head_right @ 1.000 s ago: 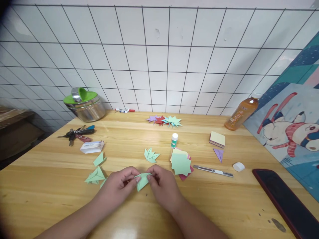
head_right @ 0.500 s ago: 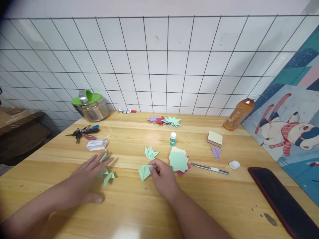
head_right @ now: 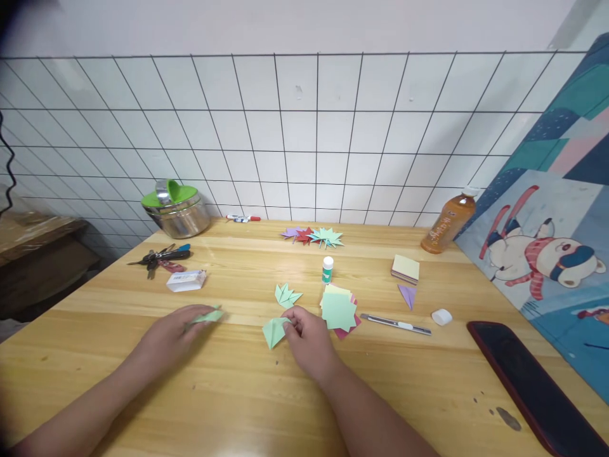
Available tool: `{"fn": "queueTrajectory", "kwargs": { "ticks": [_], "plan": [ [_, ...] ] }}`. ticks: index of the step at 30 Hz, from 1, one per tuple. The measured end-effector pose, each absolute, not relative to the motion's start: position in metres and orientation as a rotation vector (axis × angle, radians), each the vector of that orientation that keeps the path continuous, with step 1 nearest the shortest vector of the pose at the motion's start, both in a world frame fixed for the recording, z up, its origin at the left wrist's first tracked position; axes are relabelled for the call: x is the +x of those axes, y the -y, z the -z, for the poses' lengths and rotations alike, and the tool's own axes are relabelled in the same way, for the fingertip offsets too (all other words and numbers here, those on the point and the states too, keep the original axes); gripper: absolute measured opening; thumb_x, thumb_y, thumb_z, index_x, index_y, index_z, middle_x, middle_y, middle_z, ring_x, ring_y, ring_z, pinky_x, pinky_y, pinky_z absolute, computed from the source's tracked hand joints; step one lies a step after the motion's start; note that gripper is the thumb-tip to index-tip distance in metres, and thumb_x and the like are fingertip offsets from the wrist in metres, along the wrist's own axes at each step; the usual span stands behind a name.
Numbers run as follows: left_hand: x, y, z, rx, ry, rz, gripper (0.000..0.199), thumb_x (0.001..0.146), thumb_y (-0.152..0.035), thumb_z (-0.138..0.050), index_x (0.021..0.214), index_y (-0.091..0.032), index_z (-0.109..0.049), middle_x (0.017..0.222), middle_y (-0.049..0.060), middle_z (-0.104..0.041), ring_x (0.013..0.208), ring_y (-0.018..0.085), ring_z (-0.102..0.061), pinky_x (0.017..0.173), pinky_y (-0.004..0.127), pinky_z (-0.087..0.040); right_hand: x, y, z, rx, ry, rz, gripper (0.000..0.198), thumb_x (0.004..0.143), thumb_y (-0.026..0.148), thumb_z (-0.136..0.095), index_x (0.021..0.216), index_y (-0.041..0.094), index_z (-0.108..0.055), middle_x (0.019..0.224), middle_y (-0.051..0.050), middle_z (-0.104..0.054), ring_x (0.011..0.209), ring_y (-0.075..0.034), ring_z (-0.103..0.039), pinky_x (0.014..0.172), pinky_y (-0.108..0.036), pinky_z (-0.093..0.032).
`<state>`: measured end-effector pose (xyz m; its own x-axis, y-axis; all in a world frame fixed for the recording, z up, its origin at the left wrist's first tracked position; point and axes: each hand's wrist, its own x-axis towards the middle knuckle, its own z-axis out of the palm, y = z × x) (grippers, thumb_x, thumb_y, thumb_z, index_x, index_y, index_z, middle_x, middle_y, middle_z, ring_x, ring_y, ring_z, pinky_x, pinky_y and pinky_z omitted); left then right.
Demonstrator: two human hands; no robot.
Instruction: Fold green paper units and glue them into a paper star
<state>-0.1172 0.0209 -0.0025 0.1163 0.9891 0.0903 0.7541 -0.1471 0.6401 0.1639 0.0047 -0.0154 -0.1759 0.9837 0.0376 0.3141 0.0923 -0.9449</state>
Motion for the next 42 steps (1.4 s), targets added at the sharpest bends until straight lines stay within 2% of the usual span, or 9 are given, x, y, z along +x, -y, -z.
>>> {"fn": "queueTrajectory", "kwargs": {
  "ticks": [3,6,15,18,21,25,30,37,42],
  "plan": [
    [-0.11,-0.03,-0.009,1.31,-1.634,-0.923,0.03,0.071,-0.04,-0.066,0.092,-0.019,-0.066,0.089,0.006,-0.07,0.092,0.025,-0.062,0.078,0.03,-0.051,0.164,-0.005,0.017,-1.318,1.606,-1.121,0.012,0.08,0.027,-0.045,0.079,0.02,-0.055,0.06,0.004,-0.044,0.053,-0.01,-0.039,0.051,-0.021,-0.031],
    [-0.099,-0.041,-0.022,0.857,-1.192,-1.188,0.018,0.073,-0.021,-0.065,0.091,-0.019,-0.063,0.103,0.006,-0.067,0.097,0.018,-0.062,0.08,0.021,-0.052,0.164,-0.006,0.019,-1.318,1.611,-1.119,0.012,0.08,0.026,-0.045,0.08,0.02,-0.055,0.06,0.004,-0.043,0.053,-0.01,-0.038,0.051,-0.021,-0.031],
    [-0.075,-0.045,-0.039,0.532,-0.917,-1.155,0.024,0.075,0.0,-0.049,0.091,-0.012,-0.063,0.106,0.012,-0.064,0.101,0.022,-0.061,0.082,0.027,-0.054,0.165,-0.008,0.019,-1.32,1.607,-1.115,0.011,0.079,0.024,-0.046,0.08,0.02,-0.056,0.061,0.004,-0.043,0.053,-0.01,-0.039,0.05,-0.021,-0.03],
    [-0.081,-0.041,-0.038,0.531,-0.942,-1.137,0.019,0.074,-0.004,-0.053,0.086,-0.013,-0.063,0.091,0.009,-0.067,0.087,0.02,-0.065,0.076,0.028,-0.056,0.164,-0.008,0.019,-1.319,1.61,-1.116,0.011,0.079,0.024,-0.046,0.081,0.02,-0.056,0.061,0.004,-0.043,0.053,-0.01,-0.039,0.05,-0.021,-0.03],
    [-0.1,-0.033,-0.041,0.642,-1.057,-1.003,0.015,0.067,-0.012,-0.064,0.081,-0.016,-0.063,0.068,0.003,-0.062,0.061,0.015,-0.063,0.053,0.022,-0.055,0.164,-0.008,0.019,-1.315,1.609,-1.118,0.011,0.079,0.023,-0.046,0.08,0.019,-0.056,0.061,0.004,-0.043,0.054,-0.01,-0.039,0.05,-0.021,-0.03],
    [-0.132,-0.02,-0.05,1.008,-1.272,-0.562,0.048,0.065,-0.029,-0.071,0.11,-0.026,-0.056,0.069,0.0,-0.06,0.056,0.013,-0.057,0.044,0.017,-0.046,0.164,-0.007,0.019,-1.315,1.61,-1.121,0.011,0.079,0.023,-0.046,0.08,0.02,-0.056,0.061,0.004,-0.044,0.054,-0.01,-0.04,0.05,-0.021,-0.03],
    [-0.154,-0.016,-0.04,1.271,-1.534,-0.28,0.062,0.065,-0.043,-0.067,0.122,-0.029,-0.045,0.076,0.001,-0.061,0.065,0.018,-0.059,0.048,0.022,-0.048,0.165,-0.007,0.022,-1.317,1.632,-1.111,0.011,0.08,0.024,-0.046,0.08,0.02,-0.056,0.061,0.005,-0.044,0.053,-0.01,-0.039,0.051,-0.021,-0.031],
    [-0.144,-0.023,-0.02,1.529,-1.727,-0.139,0.024,0.066,-0.034,-0.057,0.084,-0.021,-0.049,0.065,-0.001,-0.056,0.055,0.017,-0.054,0.044,0.022,-0.042,0.165,-0.007,0.02,-1.33,1.632,-1.111,0.011,0.08,0.024,-0.045,0.081,0.021,-0.056,0.061,0.004,-0.044,0.054,-0.01,-0.038,0.052,-0.021,-0.031],
    [-0.134,-0.032,-0.026,1.585,-1.681,-0.104,0.022,0.068,-0.038,-0.055,0.081,-0.02,-0.053,0.07,0.0,-0.057,0.064,0.018,-0.057,0.049,0.022,-0.043,0.165,-0.008,0.02,-1.315,1.637,-1.113,0.012,0.08,0.024,-0.045,0.082,0.02,-0.057,0.062,0.004,-0.046,0.054,-0.01,-0.04,0.053,-0.021,-0.032]
  ]
}}
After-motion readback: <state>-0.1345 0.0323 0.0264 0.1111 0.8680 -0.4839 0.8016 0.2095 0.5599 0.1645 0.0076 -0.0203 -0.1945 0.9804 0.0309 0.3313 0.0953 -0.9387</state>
